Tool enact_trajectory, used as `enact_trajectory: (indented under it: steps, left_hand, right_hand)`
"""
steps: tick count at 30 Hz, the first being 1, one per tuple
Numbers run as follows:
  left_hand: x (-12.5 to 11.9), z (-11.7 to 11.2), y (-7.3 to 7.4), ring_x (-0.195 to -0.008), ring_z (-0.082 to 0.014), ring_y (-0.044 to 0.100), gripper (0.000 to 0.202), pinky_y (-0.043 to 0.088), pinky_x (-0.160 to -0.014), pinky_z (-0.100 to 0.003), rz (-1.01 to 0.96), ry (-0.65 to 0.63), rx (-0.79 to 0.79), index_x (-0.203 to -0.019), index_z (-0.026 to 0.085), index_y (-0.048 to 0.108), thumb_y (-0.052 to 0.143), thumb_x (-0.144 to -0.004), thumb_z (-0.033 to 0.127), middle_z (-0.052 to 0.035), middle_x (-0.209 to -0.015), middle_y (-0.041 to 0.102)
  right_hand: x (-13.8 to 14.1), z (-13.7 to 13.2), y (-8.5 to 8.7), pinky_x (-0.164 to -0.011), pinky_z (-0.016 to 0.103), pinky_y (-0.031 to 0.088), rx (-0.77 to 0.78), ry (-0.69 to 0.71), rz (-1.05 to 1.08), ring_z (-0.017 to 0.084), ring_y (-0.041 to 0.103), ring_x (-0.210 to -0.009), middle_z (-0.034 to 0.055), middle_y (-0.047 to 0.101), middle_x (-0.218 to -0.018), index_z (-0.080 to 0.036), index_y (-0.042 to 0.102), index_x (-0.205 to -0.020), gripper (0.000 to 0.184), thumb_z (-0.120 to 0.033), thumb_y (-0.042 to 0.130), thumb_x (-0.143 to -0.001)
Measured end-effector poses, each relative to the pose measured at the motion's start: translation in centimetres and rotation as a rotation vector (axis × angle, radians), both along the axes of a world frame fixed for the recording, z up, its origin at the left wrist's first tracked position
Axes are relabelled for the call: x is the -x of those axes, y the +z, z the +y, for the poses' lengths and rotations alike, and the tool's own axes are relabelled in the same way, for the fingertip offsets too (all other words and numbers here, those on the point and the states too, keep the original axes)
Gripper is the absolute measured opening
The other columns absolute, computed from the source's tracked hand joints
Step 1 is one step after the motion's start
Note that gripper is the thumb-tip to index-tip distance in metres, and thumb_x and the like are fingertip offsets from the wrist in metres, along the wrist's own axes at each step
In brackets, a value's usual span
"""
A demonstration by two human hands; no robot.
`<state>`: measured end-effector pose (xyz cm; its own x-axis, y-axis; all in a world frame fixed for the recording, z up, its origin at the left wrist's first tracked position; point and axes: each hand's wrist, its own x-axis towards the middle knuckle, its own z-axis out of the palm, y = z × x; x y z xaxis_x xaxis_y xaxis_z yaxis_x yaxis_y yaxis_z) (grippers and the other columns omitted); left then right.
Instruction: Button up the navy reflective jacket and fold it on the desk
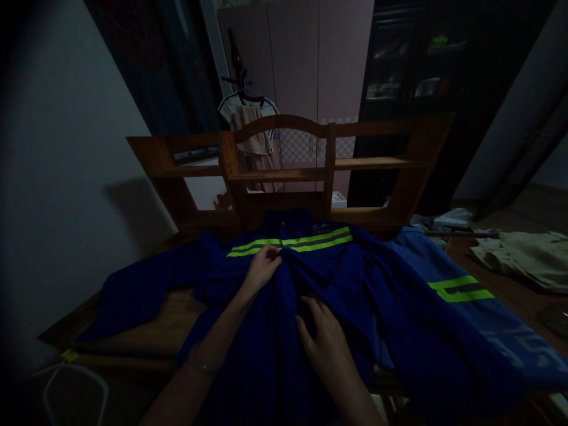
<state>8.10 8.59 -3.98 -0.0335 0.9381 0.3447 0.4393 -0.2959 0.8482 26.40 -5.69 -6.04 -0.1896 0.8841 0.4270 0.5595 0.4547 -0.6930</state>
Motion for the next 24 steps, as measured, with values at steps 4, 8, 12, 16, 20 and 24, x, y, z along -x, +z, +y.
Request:
enact_trajectory:
  steps: [4,8,12,16,20,24]
  left_hand:
    - [0.1,1.4,-0.5,-0.081,-0.0178,0.059,0.018,0.047,-0.078,-0.03,0.105,-0.057,0.013,-0.092,0.015,0.059,0.054,-0.075,0.01,-0.0063,-0.086,0.061]
    - [0.4,-1.9,-0.9,-0.104,-0.0222,0.054,0.029,0.04,-0.095,-0.036,0.219,-0.087,-0.045,-0.111,0.018,0.058,0.055,-0.082,0.02,-0.0093,-0.106,0.058]
    - [2.7,-6.2,-1.5,-0.112,-0.0228,0.049,0.043,0.038,-0.099,-0.036,0.438,0.028,-0.144,-0.126,0.02,0.05,0.052,-0.087,0.038,-0.0097,-0.119,0.05]
    - [7.5,-8.6,-3.3,-0.099,-0.0248,0.053,0.039,0.041,-0.088,-0.036,0.601,0.155,-0.109,-0.096,0.019,0.061,0.062,-0.077,0.053,-0.0081,-0.107,0.054]
    - [12.1,-8.5,-4.5,-0.072,-0.0169,0.056,0.033,0.04,-0.068,-0.026,0.642,0.126,-0.01,-0.071,0.019,0.054,0.043,-0.092,0.042,-0.0035,-0.078,0.056]
    - [14.4,-6.2,-3.9,-0.068,-0.018,0.058,0.029,0.03,-0.057,-0.023,0.855,0.15,0.01,-0.09,0.022,0.059,0.036,-0.096,0.039,-0.0032,-0.072,0.06]
  right_hand:
    - [-0.2,1.4,-1.5,-0.096,0.042,0.042,-0.004,-0.059,-0.183,0.028,0.047,-0.113,0.0129,0.047,-0.123,-0.017,0.047,-0.131,0.04,-0.024,0.059,-0.093]
    - [-2.5,3.4,-2.4,-0.097,0.041,0.041,0.065,0.034,-0.274,0.028,0.045,-0.116,0.0145,0.046,-0.127,-0.018,0.038,-0.141,0.063,-0.027,0.072,-0.088]
    - [-5.8,5.4,-1.3,-0.104,0.038,0.035,0.076,0.193,-0.286,0.025,0.037,-0.124,0.009,0.036,-0.138,-0.027,0.024,-0.148,0.092,-0.032,0.083,-0.077]
    - [-8.5,6.7,-0.3,-0.107,0.04,0.029,0.074,0.178,-0.374,0.028,0.026,-0.13,0.01,0.023,-0.144,-0.027,0.023,-0.148,0.101,-0.036,0.087,-0.07]
    - [-9.7,7.4,-0.1,-0.108,0.039,0.028,0.089,0.2,-0.453,0.029,0.021,-0.132,0.0118,0.016,-0.146,-0.025,0.02,-0.149,0.105,-0.042,0.086,-0.07]
    - [-10.1,7.6,0.7,-0.108,0.05,0.019,0.045,0.155,-0.55,0.035,0.009,-0.133,0.0097,0.006,-0.148,-0.031,0.022,-0.148,0.11,-0.049,0.089,-0.064]
